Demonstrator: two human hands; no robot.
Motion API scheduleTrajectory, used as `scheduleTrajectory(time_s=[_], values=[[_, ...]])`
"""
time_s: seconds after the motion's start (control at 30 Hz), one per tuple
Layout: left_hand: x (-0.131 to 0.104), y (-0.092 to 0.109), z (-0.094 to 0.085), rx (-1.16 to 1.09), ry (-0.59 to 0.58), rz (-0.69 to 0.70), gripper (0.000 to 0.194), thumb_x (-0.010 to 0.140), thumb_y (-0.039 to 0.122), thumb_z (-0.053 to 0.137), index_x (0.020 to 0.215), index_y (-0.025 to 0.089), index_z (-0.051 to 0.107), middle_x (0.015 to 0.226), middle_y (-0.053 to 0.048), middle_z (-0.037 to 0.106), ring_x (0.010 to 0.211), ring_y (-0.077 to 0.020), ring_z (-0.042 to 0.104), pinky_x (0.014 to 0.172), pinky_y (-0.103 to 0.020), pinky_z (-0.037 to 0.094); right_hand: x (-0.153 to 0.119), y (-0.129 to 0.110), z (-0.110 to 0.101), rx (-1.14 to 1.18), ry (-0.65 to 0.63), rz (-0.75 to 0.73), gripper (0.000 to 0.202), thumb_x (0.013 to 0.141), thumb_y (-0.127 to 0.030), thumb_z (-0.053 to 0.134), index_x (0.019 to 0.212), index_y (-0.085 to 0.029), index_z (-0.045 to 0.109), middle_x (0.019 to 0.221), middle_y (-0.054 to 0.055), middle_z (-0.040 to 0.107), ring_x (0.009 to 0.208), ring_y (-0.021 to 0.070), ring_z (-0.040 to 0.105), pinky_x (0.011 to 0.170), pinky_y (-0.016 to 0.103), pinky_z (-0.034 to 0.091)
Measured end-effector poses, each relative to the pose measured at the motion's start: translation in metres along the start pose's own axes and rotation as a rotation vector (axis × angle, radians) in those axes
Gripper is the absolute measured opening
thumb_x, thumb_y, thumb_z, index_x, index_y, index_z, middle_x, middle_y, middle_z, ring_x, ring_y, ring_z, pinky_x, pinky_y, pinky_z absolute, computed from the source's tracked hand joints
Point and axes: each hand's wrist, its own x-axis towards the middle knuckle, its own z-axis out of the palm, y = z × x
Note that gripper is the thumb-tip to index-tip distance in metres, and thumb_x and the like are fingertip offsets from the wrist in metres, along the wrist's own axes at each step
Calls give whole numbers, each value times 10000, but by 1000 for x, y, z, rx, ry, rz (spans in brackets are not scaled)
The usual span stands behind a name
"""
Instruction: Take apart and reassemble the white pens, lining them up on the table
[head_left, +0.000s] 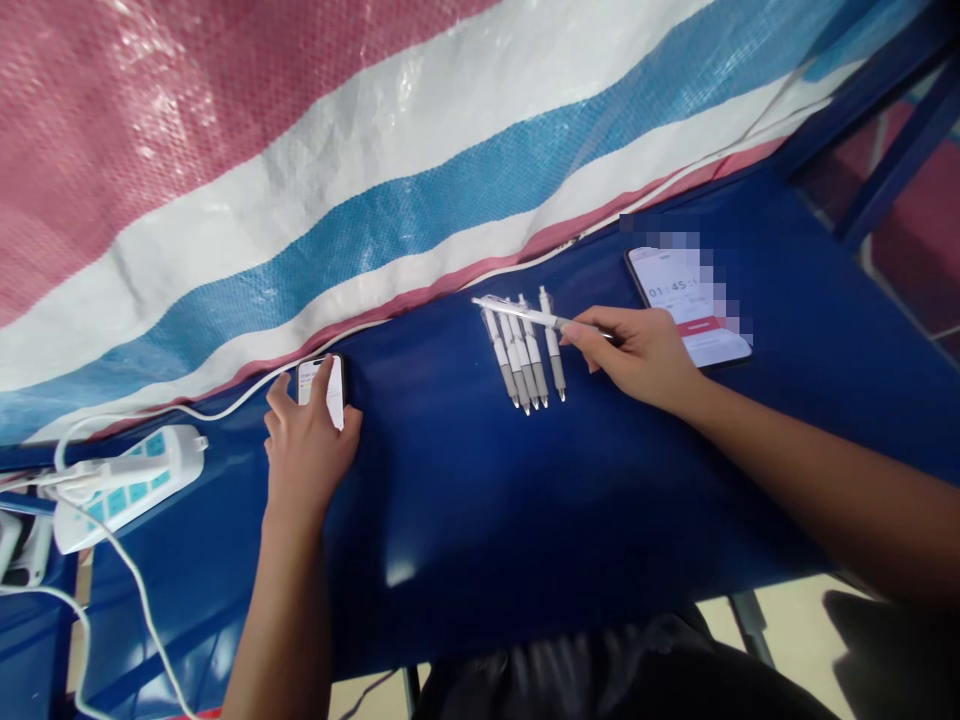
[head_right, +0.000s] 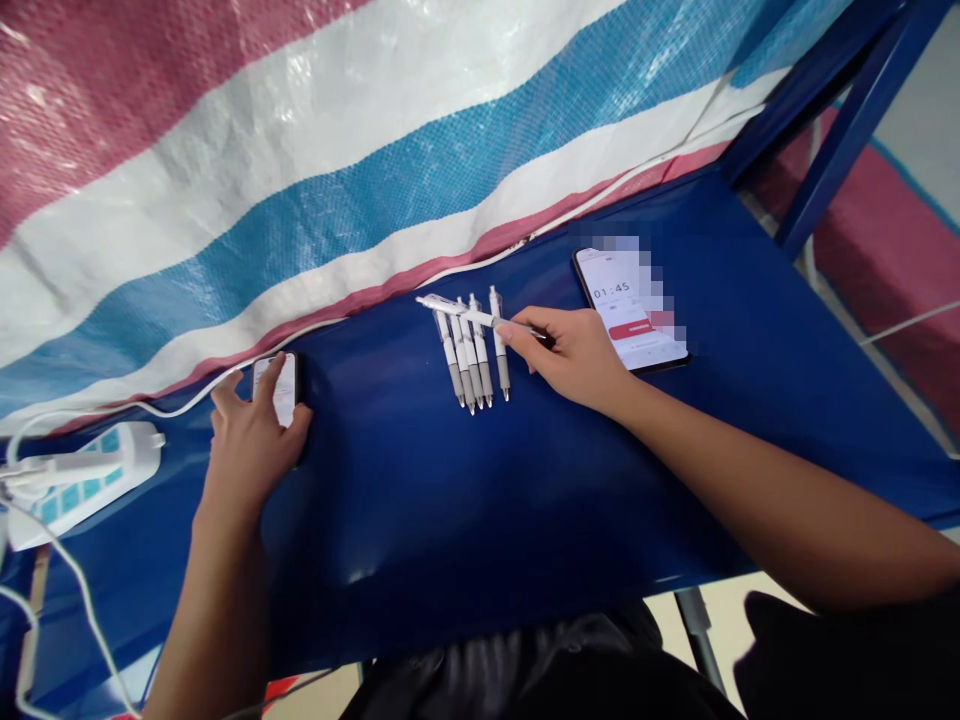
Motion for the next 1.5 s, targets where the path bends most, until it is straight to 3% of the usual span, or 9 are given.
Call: scheduleTrajectory(time_s=[0.33,0.43,0.57,0.67,0.77,0.93,1.17,1.33,1.5], values=[[-15,-29,7,-94,108,30,1160,904,548,718,1782,101,107,1637,-331,399,1561,-547,408,1235,-752,389,0,-1,1,6,0,5,373,1024,-545,665,767,-276,697,537,-35,606,465,146,501,476,326,369],[-31,-23,3,-80,180,-6,1165,886,605,739,1763,94,167,1643,-325,400,1564,-543,392,1251,-766,337,1,0,1,5,-7,5,377,1028,-555,661,775,-278,698,537,-35,602,460,147,495,474,325,359],[-52,16,1,-266,266,124,759,945,550,716,1579,184,518,1539,-230,531,1463,-430,524,1236,-642,427,1,0,-2,12,-37,-17,485,1054,-599,613,701,-266,637,539,-24,589,474,149,494,493,323,369],[-56,64,6,-703,65,216,540,999,474,691,1468,224,599,1350,-142,664,1116,-259,699,971,-429,608,-2,-3,-4,53,-51,-42,569,1085,-636,540,660,-261,581,557,-7,576,510,159,519,530,327,410],[-44,119,16,-1163,-232,212,510,1048,453,662,1481,204,560,1216,-113,733,940,-184,718,778,-312,599,-8,-9,-4,99,-50,-44,575,1106,-645,494,682,-264,570,577,-3,569,516,160,522,534,329,417],[-13,187,27,-1558,-282,226,337,1087,483,643,1257,194,680,1034,-70,755,794,-134,701,666,-252,532,-14,-13,-2,93,-168,-74,581,1091,-653,529,669,-255,548,549,-16,545,497,148,499,520,321,384],[10,218,35,-1651,-288,202,617,1033,389,768,1571,269,490,927,-16,779,600,-99,637,609,-242,526,-9,-11,-9,87,-201,-47,579,1061,-656,600,663,-239,548,556,-21,543,505,134,487,515,301,381],[18,230,27,-1575,-412,253,693,1002,363,801,1592,250,455,763,51,727,562,-89,658,599,-204,557,3,0,-18,336,10,-9,328,982,-592,773,1087,-303,659,678,-45,579,496,141,536,428,283,423],[8,233,25,-1473,-531,264,650,986,425,808,1537,228,525,669,89,646,540,-116,709,581,-203,585,7,15,-24,514,-84,-17,570,907,-382,892,1380,-391,576,911,-28,672,437,107,561,320,248,429]])
